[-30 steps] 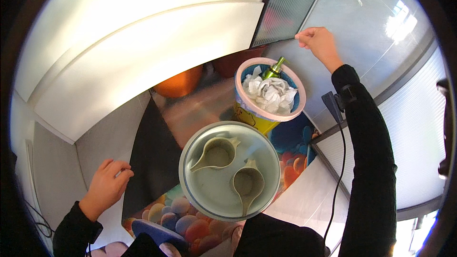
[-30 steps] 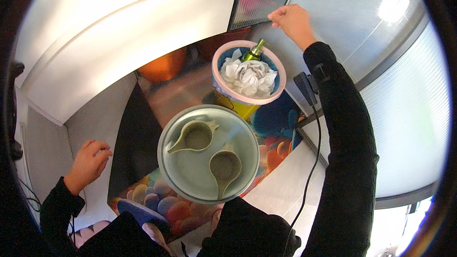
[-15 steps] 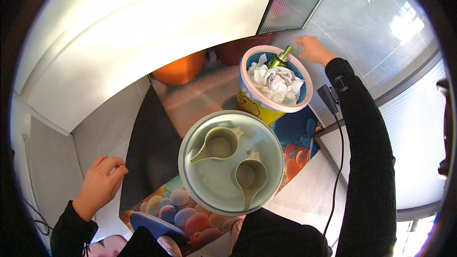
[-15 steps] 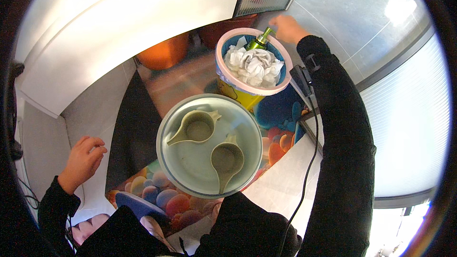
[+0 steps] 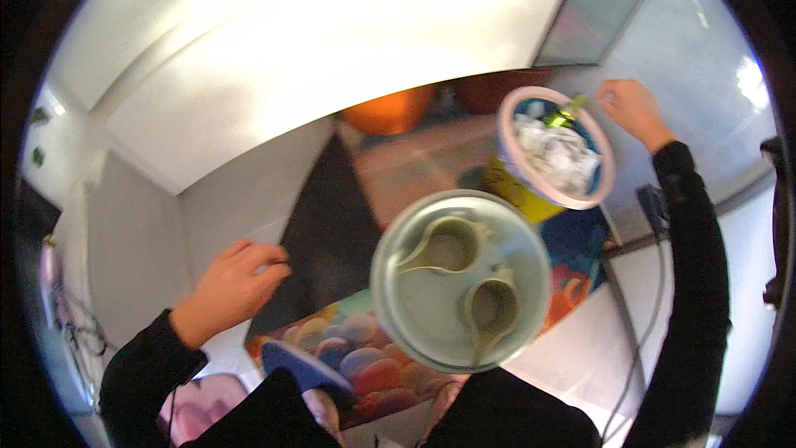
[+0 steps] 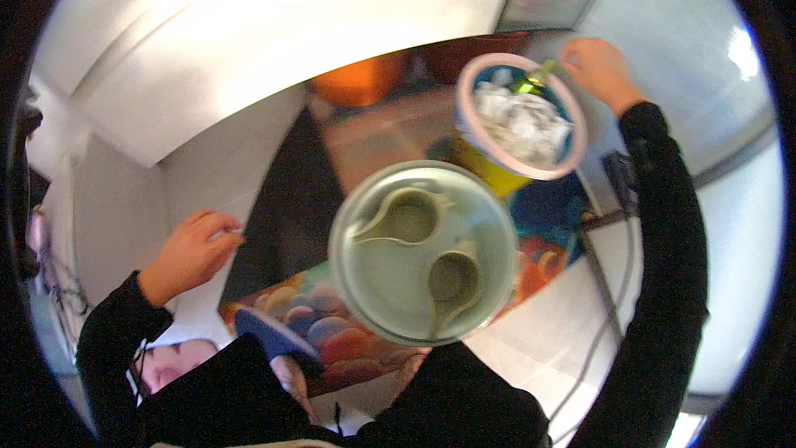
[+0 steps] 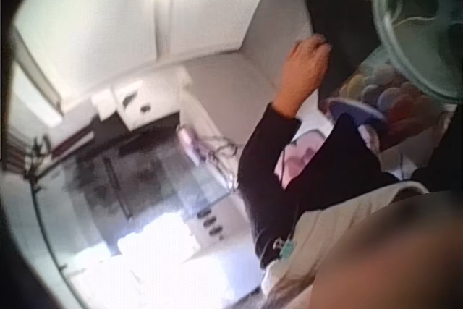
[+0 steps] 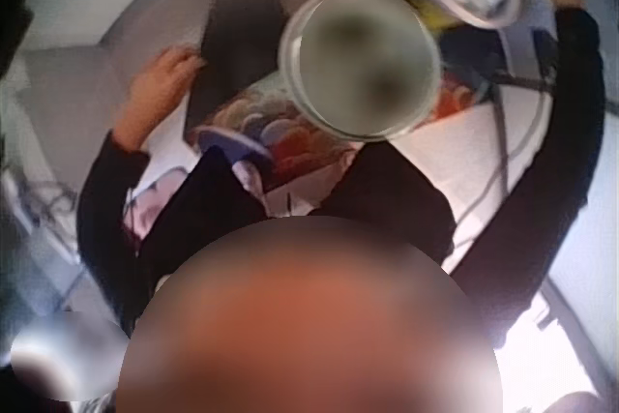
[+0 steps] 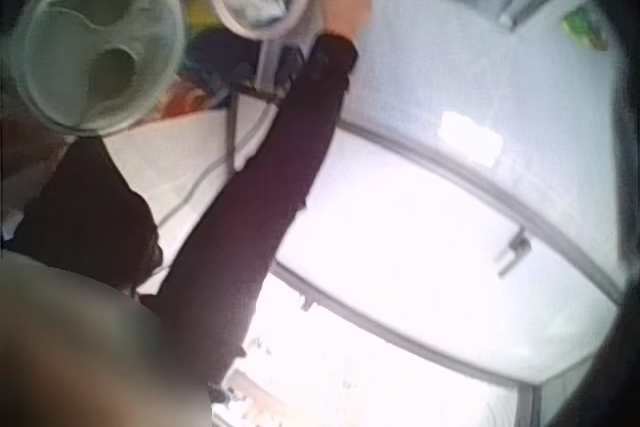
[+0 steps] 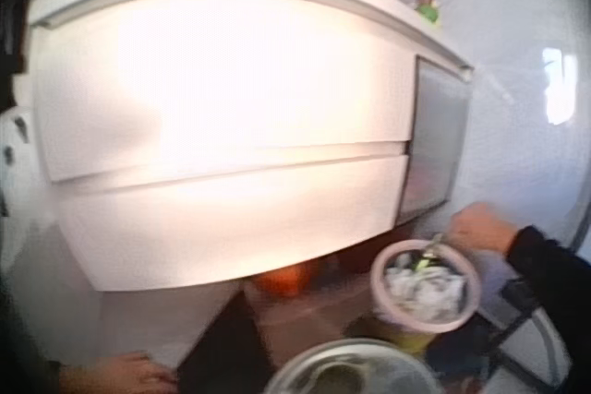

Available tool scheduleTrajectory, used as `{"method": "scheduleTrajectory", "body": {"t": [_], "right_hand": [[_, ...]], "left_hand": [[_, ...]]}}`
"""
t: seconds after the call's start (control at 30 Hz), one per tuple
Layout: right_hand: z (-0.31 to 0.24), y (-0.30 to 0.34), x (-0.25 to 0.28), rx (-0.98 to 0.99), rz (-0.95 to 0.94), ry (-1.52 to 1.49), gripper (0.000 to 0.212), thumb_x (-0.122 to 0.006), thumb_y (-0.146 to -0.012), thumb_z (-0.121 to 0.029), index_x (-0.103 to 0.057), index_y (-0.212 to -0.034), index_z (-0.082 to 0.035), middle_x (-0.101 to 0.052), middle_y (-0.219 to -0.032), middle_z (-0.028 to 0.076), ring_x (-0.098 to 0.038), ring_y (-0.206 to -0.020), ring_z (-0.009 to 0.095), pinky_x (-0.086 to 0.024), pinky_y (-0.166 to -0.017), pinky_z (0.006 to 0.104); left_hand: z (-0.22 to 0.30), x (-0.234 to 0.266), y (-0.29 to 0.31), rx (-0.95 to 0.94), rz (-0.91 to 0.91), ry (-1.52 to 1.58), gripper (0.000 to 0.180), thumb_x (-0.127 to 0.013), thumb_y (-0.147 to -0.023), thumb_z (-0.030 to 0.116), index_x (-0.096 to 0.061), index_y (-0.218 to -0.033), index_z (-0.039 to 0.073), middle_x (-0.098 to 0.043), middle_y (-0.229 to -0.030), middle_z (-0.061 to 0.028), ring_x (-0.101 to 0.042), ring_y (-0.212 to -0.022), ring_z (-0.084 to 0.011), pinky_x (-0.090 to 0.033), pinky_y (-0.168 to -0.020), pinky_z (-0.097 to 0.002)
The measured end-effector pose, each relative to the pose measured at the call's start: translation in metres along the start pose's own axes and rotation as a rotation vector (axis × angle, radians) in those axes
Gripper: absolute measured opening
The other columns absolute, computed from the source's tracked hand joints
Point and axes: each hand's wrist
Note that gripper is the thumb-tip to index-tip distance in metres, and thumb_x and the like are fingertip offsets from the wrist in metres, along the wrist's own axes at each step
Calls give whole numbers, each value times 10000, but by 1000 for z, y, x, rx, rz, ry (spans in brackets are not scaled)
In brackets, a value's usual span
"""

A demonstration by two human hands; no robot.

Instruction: The person wipes the floor with a white cloth, moving around a colorful mat and a small green basin. They repeatedly wipe different sections of the floor, occasionally repositioning the basin and handling the cloth.

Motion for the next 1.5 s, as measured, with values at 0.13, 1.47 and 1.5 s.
{"method": "scheduleTrajectory", "body": {"t": [0.13, 1.47, 1.5], "right_hand": [[-31, 5, 5, 4, -20, -22, 251, -711, -739, -139, -650, -970, -62, -696, -914, 117, -670, -903, 327, -525, -791, 419], [-54, 235, -66, -127, 161, -623, 809, -626, -767, 5, -276, -1489, -95, -167, -1568, 198, -228, -1426, 423, -250, -1153, 500], [-61, 244, -75, -167, 204, -659, 823, -623, -759, 23, -266, -1492, -94, -167, -1568, 197, -229, -1426, 423, -251, -1154, 496]], "left_hand": [[-1, 0, 2, -19, 49, 11, 184, -663, -788, 80, -632, -968, 56, -595, -1081, -84, -595, -947, -239, -465, -877, -366], [105, -14, -269, -160, 75, 967, 209, -760, -752, 36, -713, -955, 46, -729, -852, -91, -699, -800, -154, -552, -735, -315], [107, -15, -296, -189, 139, 959, 169, -760, -746, 38, -719, -910, 40, -728, -825, -97, -705, -764, -170, -551, -720, -317]]}}
Point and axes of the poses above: each hand's wrist, its own y-axis away from the middle knuckle, its own x-axis out of the back of the hand, z = x × y
